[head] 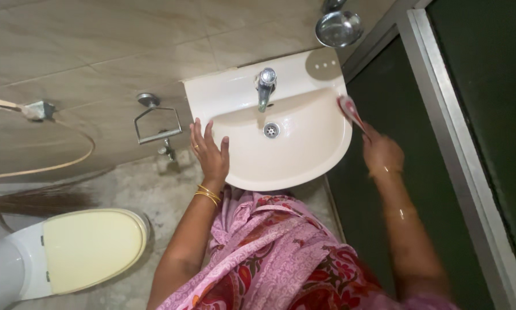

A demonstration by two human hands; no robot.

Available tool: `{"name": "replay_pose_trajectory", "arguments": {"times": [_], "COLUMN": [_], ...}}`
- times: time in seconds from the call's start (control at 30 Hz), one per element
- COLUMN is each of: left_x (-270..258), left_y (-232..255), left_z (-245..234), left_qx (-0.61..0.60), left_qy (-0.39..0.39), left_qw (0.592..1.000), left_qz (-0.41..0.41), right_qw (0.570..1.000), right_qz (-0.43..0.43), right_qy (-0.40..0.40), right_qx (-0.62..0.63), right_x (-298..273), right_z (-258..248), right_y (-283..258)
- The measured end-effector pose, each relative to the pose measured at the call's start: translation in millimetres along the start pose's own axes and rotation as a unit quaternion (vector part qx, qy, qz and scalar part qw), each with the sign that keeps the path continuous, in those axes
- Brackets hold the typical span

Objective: The person cleans a bathroom sink and a toilet by hand using a brush and cleaning liquid. They apply the liquid to the sink and toilet, scrub the porcelain surfaces and fixtures with the brush, and rinse the areas with water from a mug and the tap.

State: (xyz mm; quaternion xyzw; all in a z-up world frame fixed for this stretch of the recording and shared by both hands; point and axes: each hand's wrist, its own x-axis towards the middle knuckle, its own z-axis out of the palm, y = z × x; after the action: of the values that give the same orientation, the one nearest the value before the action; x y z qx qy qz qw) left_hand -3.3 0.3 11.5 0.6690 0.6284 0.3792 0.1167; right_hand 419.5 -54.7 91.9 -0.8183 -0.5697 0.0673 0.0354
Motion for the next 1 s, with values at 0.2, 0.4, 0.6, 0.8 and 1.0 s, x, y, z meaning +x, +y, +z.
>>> {"name": "replay_pose_trajectory", "arguments": {"times": [0.2,0.4,0.6,0.8,1.0], "left_x": [-0.5,-2.8,-2.4,-1.0,-1.4], "left_y": [0.5,-2.8,-4.7,0.1,3.5], "left_z": [-2.4,0.9,2.8,-1.3,-5.2], "left_qx": [-0.012,-0.031,-0.028,-0.03,-0.025], "left_qy": [0.003,0.021,0.019,0.012,0.0], "left_qw": [1.0,0.999,0.999,0.999,1.0], "left_qz": [-0.011,-0.005,-0.007,0.005,0.005], "right_qw": [0.998,0.998,0.996,0.984,0.984], "right_qz": [-0.038,-0.053,-0.021,-0.111,-0.096], "right_qy": [0.046,-0.012,-0.075,-0.135,-0.132], "right_qx": [-0.003,-0.041,-0.037,0.018,-0.078], "right_x": [77.8,44.2,-54.9,-107.9,-64.8], "right_z": [8.5,-21.0,-41.6,-42.5,-70.2], "right_y": [-40.7,-14.6,0.0,-21.7,-27.0]}}
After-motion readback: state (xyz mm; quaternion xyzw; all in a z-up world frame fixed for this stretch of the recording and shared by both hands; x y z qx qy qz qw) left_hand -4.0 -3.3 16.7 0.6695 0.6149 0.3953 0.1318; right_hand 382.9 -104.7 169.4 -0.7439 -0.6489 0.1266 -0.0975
